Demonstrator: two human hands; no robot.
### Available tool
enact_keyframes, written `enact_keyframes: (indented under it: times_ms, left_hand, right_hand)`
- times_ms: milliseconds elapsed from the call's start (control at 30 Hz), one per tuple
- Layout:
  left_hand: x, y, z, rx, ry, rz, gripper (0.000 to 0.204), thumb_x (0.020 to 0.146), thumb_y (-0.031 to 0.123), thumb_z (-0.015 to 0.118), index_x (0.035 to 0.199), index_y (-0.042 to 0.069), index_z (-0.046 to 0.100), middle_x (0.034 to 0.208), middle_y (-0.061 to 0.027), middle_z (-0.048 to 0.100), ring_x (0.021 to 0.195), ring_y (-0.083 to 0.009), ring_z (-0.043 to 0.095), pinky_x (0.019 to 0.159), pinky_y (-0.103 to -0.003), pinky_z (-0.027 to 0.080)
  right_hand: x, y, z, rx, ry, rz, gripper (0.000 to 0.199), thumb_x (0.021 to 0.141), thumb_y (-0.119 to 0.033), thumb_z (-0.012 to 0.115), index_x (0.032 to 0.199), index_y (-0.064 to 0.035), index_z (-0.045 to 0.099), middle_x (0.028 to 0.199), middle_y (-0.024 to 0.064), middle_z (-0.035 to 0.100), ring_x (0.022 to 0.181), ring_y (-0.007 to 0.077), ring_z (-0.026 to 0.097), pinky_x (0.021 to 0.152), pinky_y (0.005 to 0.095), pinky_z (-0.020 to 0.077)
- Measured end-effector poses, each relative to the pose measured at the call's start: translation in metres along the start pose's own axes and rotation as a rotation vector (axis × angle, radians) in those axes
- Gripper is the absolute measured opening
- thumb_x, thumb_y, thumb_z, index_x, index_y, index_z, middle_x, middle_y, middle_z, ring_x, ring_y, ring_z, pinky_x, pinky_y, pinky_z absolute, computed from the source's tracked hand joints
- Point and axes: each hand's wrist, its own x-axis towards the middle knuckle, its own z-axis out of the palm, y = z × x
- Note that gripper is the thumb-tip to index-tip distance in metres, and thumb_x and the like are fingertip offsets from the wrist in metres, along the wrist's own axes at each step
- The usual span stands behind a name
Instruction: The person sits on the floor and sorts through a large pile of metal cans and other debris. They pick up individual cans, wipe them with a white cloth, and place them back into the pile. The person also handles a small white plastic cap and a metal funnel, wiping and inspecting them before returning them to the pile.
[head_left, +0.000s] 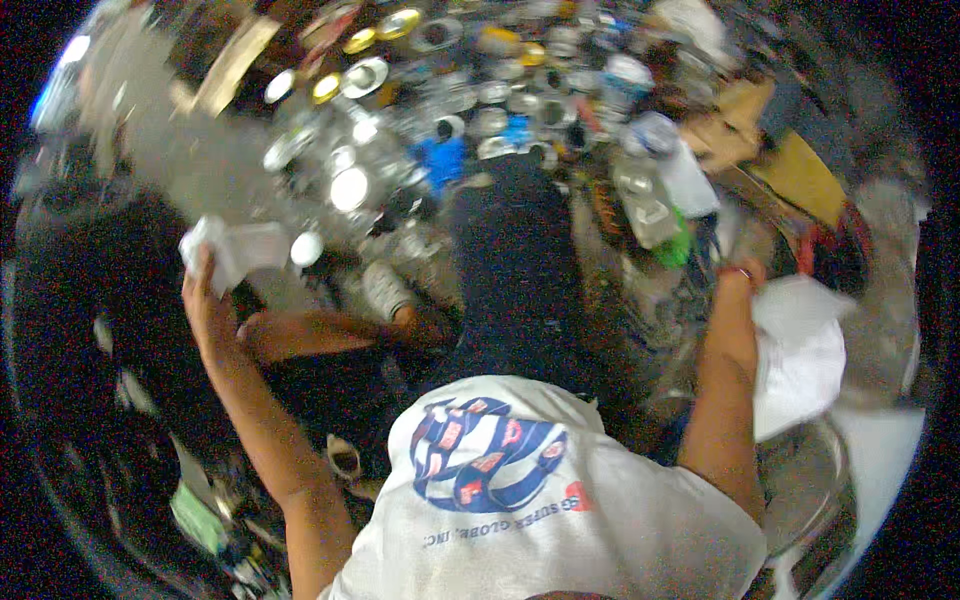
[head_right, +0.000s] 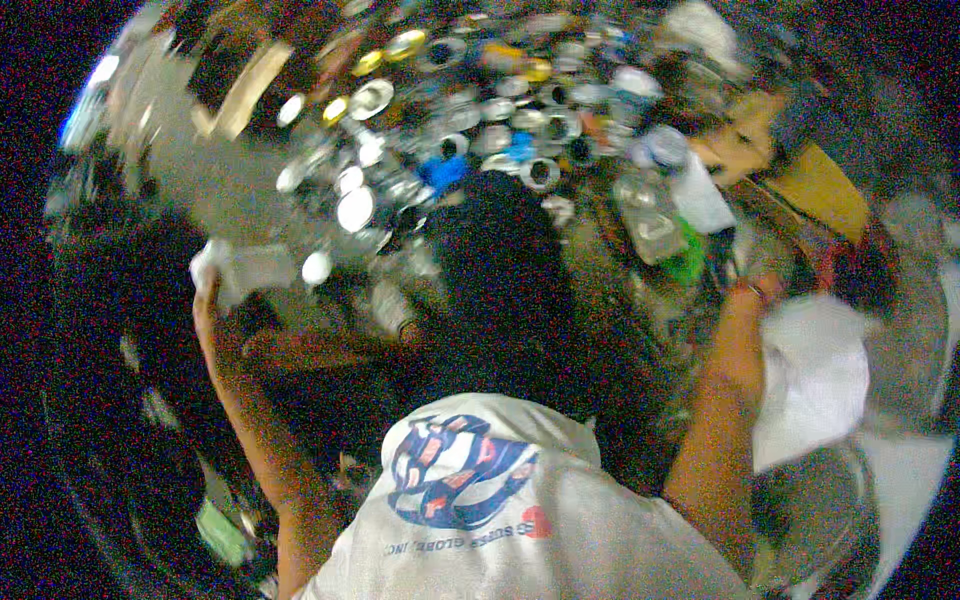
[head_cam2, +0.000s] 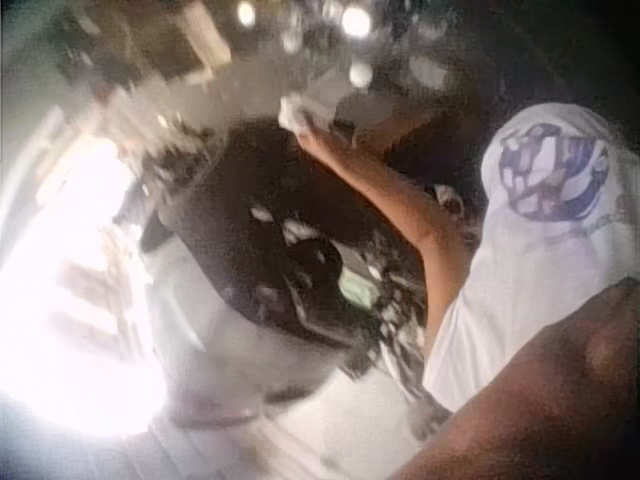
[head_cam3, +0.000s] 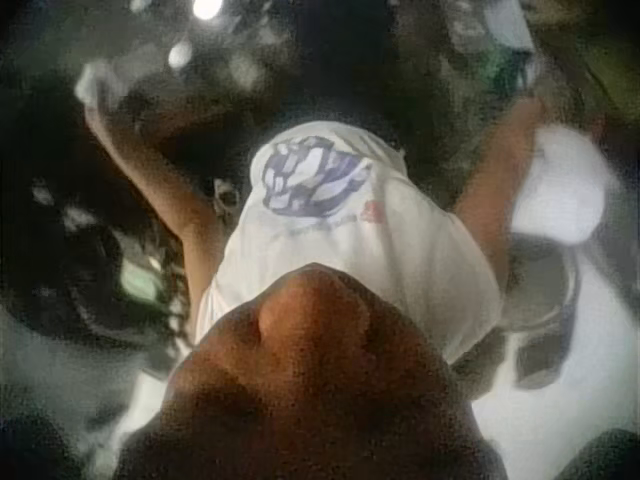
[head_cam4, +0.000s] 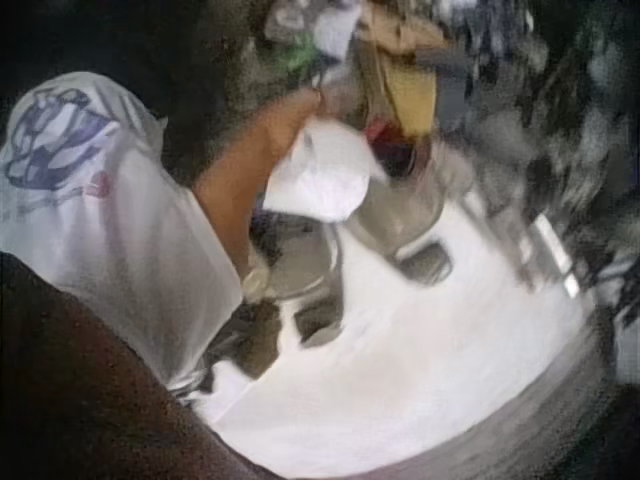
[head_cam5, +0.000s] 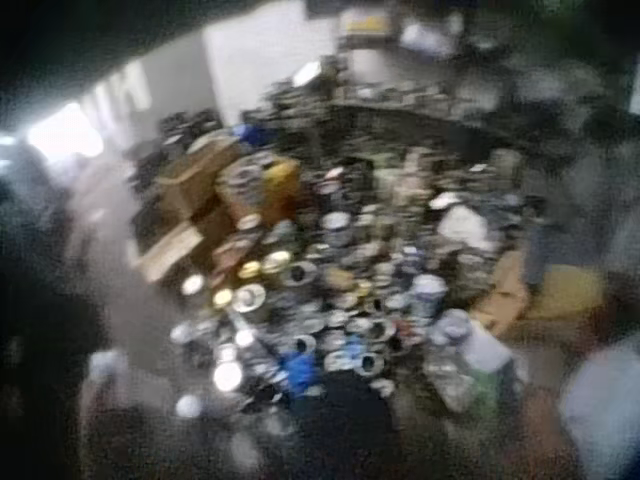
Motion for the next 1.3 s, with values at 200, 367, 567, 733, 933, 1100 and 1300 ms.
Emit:
enact_keyframes:
  times_ms: [200,367,567,733,933,1100,1300]
  left_hand:
    - [-0.055,-0.002,0.016,-0.088,0.087,0.016,0.036,0.097,0.02,0.078,0.126,0.001,0.068,0.114,-0.0064,0.074,0.1,-0.0174,0.07,0.088,-0.034,0.056]
    - [-0.056,-0.03,0.088,-0.084,-0.084,-0.192,0.038,0.1,0.022,0.072,0.132,0.004,0.065,0.122,-0.0064,0.072,0.108,-0.019,0.069,0.091,-0.037,0.056]
    - [-0.051,0.012,0.16,-0.248,-0.376,-0.102,0.047,0.1,0.02,0.071,0.142,0.004,0.058,0.129,-0.01,0.07,0.117,-0.0215,0.067,0.1,-0.034,0.053]
    - [-0.063,0.06,0.195,-0.54,-0.562,0.037,0.054,0.1,0.015,0.07,0.15,0.006,0.051,0.134,-0.011,0.066,0.12,-0.0228,0.066,0.105,-0.038,0.052]
    - [-0.048,-0.024,0.184,-0.347,-0.283,0.131,0.057,0.102,0.017,0.068,0.153,0.006,0.045,0.14,-0.011,0.063,0.128,-0.0285,0.062,0.108,-0.04,0.051]
    - [-0.048,-0.07,0.177,-0.637,-0.498,-0.369,0.048,0.104,0.025,0.064,0.146,0.005,0.051,0.136,-0.0112,0.066,0.122,-0.0271,0.066,0.103,-0.041,0.054]
    - [-0.023,-0.103,0.206,-0.442,-0.409,-0.328,0.047,0.1,0.02,0.07,0.141,0.004,0.055,0.127,-0.0103,0.069,0.115,-0.0257,0.068,0.098,-0.04,0.056]
  right_hand:
    - [-0.007,-0.056,-0.049,0.874,0.057,0.263,0.036,0.096,-0.022,0.073,0.123,0.0017,0.069,0.111,0.0118,0.074,0.097,0.0275,0.07,0.086,0.044,0.0577]
    - [-0.066,-0.105,-0.015,0.18,0.367,-0.245,0.053,0.095,-0.027,0.079,0.135,0.0037,0.06,0.131,0.0151,0.067,0.117,0.0275,0.066,0.099,0.0415,0.0552]
    - [-0.248,-0.39,-0.067,0.859,-0.516,-0.687,0.042,0.1,-0.017,0.073,0.137,-0.0021,0.058,0.123,0.0121,0.072,0.113,0.0213,0.068,0.097,0.035,0.0552]
    - [-0.332,-0.481,-0.053,1.018,-1.02,-0.648,0.092,0.09,-0.051,0.082,0.153,-0.0011,0.039,0.136,0.0263,0.062,0.112,0.0295,0.069,0.093,0.0407,0.0593]
    - [-0.385,-0.509,-0.002,1.129,-1.129,-0.52,0.055,0.094,0.002,0.072,0.143,-0.0053,0.05,0.115,0.0127,0.073,0.1,0.0187,0.071,0.084,0.0334,0.0589]
    - [-0.378,-0.491,-0.013,1.076,-1.181,-0.536,0.057,0.087,-0.008,0.08,0.138,-0.0081,0.054,0.131,0.0194,0.065,0.113,0.0255,0.068,0.09,0.0419,0.0586]
    - [-0.223,-0.343,-0.029,0.379,-0.284,-0.721,0.088,0.08,-0.026,0.091,0.151,-0.008,0.042,0.149,0.0253,0.05,0.141,0.0422,0.047,0.117,0.0497,0.0401]
